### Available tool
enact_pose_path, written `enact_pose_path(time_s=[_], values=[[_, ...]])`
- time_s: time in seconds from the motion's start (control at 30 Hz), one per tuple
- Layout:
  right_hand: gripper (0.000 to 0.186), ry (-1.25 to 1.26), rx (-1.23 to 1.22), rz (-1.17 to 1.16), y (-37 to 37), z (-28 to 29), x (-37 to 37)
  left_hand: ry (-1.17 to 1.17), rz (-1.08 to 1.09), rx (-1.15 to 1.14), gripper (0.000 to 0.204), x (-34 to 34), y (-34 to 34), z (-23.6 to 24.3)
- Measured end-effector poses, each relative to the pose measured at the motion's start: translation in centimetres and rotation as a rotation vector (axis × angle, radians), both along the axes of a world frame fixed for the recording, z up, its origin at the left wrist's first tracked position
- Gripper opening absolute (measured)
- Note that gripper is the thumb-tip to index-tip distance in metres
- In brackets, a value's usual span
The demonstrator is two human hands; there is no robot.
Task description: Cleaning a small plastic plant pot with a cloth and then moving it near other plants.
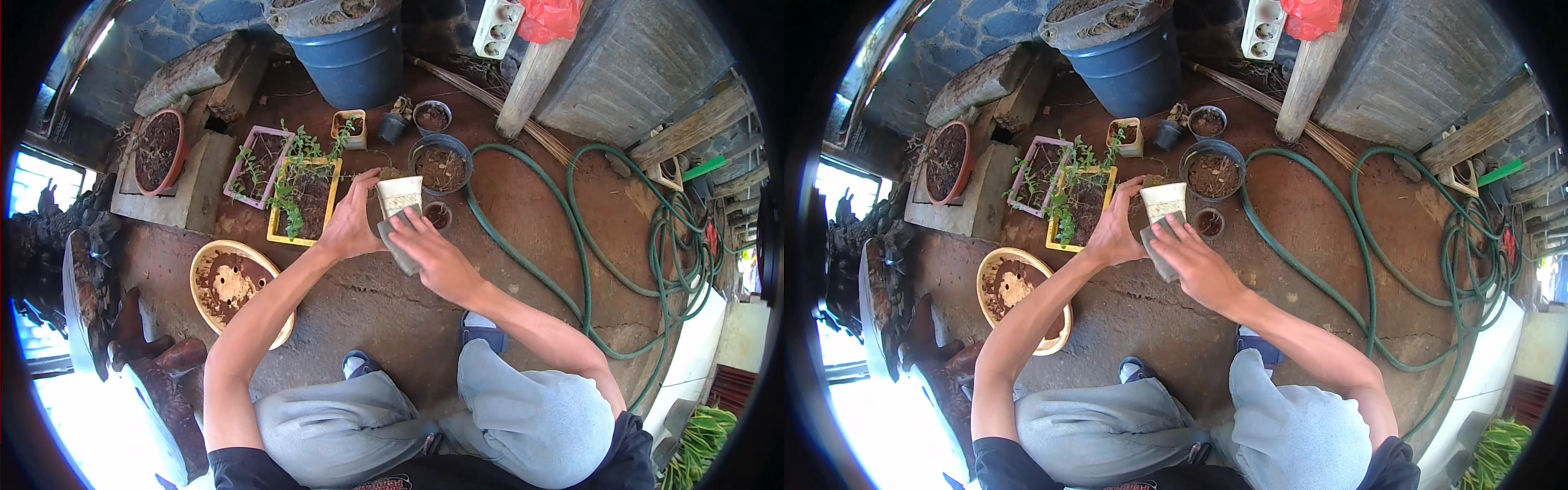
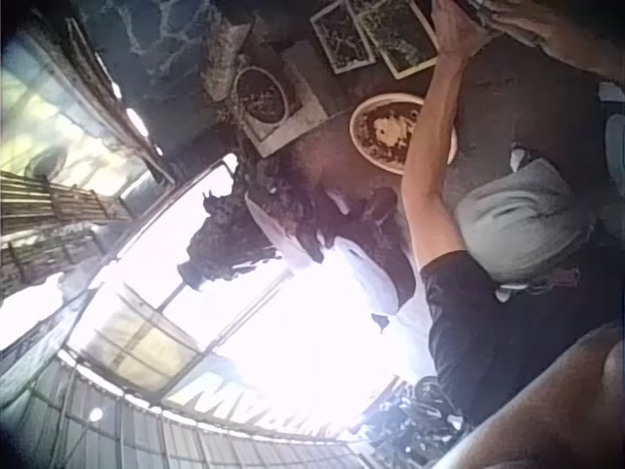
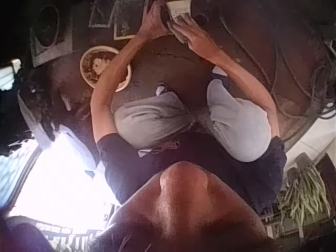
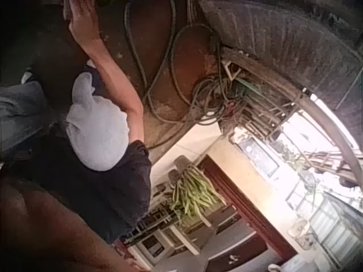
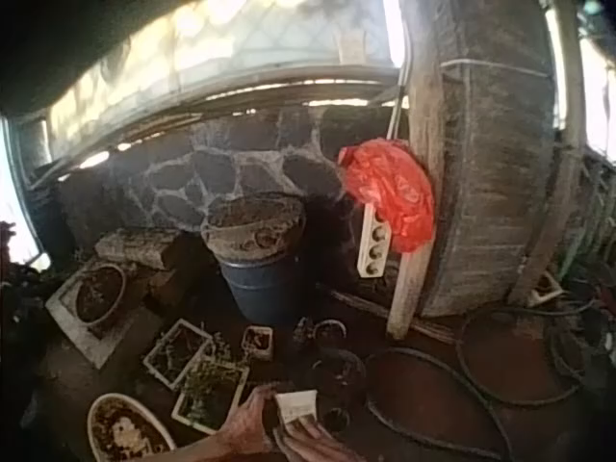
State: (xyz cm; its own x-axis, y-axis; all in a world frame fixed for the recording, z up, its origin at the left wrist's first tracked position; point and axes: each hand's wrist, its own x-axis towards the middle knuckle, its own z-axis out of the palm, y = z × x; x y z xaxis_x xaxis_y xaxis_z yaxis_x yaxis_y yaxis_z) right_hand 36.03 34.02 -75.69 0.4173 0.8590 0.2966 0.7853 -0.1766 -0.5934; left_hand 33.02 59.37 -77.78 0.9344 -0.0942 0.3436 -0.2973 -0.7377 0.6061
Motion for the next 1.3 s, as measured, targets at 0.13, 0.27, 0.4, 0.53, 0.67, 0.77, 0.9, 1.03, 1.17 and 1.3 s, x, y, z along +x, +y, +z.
enact_pose_path(time_s=[0.13, 0.27, 0.4, 0.53, 0.67, 0.77, 0.9, 1.03, 1.17, 1.3], values=[[0.074, 0.336, 0.214, -0.137, 0.8, 1.7, 2.1, 0.109, -0.002, 0.054, 0.118, -0.9, 0.2, 0.1], [0.077, 0.045, 0.193, -0.135, 1.6, 2.9, 3.7, 0.165, -0.02, -0.005, 0.122, -0.7, -1.4, 0.8], [0.059, -0.329, -0.024, -0.073, 1.7, -0.6, 2.5, 0.159, 0.026, -0.024, 0.121, -0.9, -1.9, 0.8], [0.063, -0.288, -0.056, 0.003, -0.6, -1.7, 0.5, 0.014, 0.017, 0.012, 0.125, -0.7, -1.1, -0.1], [0.062, -0.321, -0.074, 0.082, -0.9, -2.3, 0.5, 0.018, -0.017, 0.017, 0.123, -0.3, -0.1, -0.5], [0.061, -0.342, 0.003, 0.135, -1.0, -1.8, 2.2, -0.023, -0.002, 0.01, 0.124, -0.4, -0.3, -0.4], [0.063, -0.359, 0.037, 0.154, -2.5, -1.8, 5.2, 0.033, 0.048, -0.038, 0.121, -0.7, 0.1, 0.2], [0.084, -0.074, 0.072, 0.002, -4.2, -2.5, 6.0, 0.077, 0.055, -0.048, 0.117, -0.8, 0.6, 0.3], [0.084, 0.142, 0.299, -0.243, -2.5, -2.4, 6.4, 0.074, 0.04, -0.04, 0.117, -1.0, 0.2, 0.1], [0.075, -0.106, 0.288, -0.143, 0.7, -0.4, 5.4, 0.088, 0.0, -0.019, 0.117, -1.0, -0.2, 0.1]])
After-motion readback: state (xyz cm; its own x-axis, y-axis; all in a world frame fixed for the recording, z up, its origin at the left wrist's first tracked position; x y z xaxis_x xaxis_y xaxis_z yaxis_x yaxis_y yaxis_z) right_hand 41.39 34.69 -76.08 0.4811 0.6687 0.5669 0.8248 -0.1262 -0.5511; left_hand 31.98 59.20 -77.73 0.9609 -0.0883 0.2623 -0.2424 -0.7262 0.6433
